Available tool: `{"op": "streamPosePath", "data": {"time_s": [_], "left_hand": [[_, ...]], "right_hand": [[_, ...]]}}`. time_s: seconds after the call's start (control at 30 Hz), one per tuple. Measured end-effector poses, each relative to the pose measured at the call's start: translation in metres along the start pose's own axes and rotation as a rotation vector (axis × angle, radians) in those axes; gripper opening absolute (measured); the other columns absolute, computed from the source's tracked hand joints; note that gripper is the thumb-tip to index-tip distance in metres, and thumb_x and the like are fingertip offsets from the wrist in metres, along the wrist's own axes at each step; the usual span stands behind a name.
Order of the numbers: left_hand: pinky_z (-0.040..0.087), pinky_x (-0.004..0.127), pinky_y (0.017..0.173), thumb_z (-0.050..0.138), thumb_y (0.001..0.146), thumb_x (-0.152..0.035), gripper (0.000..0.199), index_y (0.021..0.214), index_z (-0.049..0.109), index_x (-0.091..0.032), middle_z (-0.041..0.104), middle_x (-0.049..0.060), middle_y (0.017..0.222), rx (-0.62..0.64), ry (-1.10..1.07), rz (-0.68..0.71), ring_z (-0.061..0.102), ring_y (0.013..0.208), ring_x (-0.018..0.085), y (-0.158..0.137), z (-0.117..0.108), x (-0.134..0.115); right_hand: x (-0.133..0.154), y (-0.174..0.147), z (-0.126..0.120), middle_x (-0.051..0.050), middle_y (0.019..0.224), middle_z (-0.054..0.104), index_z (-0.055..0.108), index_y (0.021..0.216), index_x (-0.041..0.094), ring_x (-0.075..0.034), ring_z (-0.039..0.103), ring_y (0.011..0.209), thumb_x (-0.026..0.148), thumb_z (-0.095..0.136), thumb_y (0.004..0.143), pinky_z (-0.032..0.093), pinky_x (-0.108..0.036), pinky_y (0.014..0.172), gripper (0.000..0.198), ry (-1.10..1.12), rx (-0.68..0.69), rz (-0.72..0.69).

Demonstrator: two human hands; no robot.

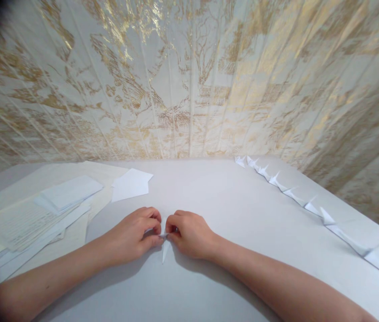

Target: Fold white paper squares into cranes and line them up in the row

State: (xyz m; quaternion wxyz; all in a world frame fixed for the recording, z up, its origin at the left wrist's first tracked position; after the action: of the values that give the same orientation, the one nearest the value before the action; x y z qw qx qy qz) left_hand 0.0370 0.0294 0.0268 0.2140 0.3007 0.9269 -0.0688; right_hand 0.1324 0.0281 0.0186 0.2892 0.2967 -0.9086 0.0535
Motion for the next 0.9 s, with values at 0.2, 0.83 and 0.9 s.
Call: {"op": "streamPosePath", "data": {"time_s": [0.2, 0.83, 0.9], "left_hand": [[0.041, 0.031, 0.078, 0.049, 0.079, -0.020, 0.023, 0.065, 0.065, -0.016, 0.060, 0.006, 0.084, -0.055, -0.004, -0.014, 0.053, 0.082, 0.018, 0.005, 0.002, 0.005], [0.039, 0.035, 0.082, 0.054, 0.073, -0.016, 0.022, 0.050, 0.056, -0.015, 0.057, 0.005, 0.089, -0.055, -0.139, -0.118, 0.050, 0.087, 0.019, 0.006, 0.007, 0.012], [0.039, 0.035, 0.081, 0.054, 0.072, -0.015, 0.023, 0.049, 0.056, -0.015, 0.057, 0.005, 0.090, -0.077, -0.113, -0.111, 0.049, 0.087, 0.019, 0.005, 0.008, 0.011]], "right_hand": [[0.001, 0.000, 0.001, 0.001, 0.069, 0.053, 0.056, 0.068, 0.017, -0.012, 0.046, 0.066, 0.009, 0.053, 0.071, 0.032, -0.021, 0.060, 0.009, -0.073, -0.002, 0.016], [0.006, -0.001, 0.004, -0.003, 0.076, 0.058, 0.057, 0.073, 0.017, -0.015, 0.051, 0.074, 0.016, 0.048, 0.081, 0.032, -0.024, 0.062, 0.012, -0.236, -0.014, 0.024], [0.007, -0.001, 0.004, -0.004, 0.077, 0.058, 0.057, 0.074, 0.017, -0.015, 0.051, 0.074, 0.016, 0.049, 0.081, 0.032, -0.024, 0.062, 0.011, -0.254, -0.016, 0.024]]}}
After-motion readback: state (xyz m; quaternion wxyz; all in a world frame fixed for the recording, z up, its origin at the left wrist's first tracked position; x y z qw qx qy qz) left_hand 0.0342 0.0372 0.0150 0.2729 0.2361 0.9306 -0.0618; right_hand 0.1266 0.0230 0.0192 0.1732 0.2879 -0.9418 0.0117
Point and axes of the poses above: each hand's wrist, its own y-axis towards the middle knuckle, its own z-axis out of the palm, x = y × z, the point moved 7 cm from there along y, towards the middle knuckle
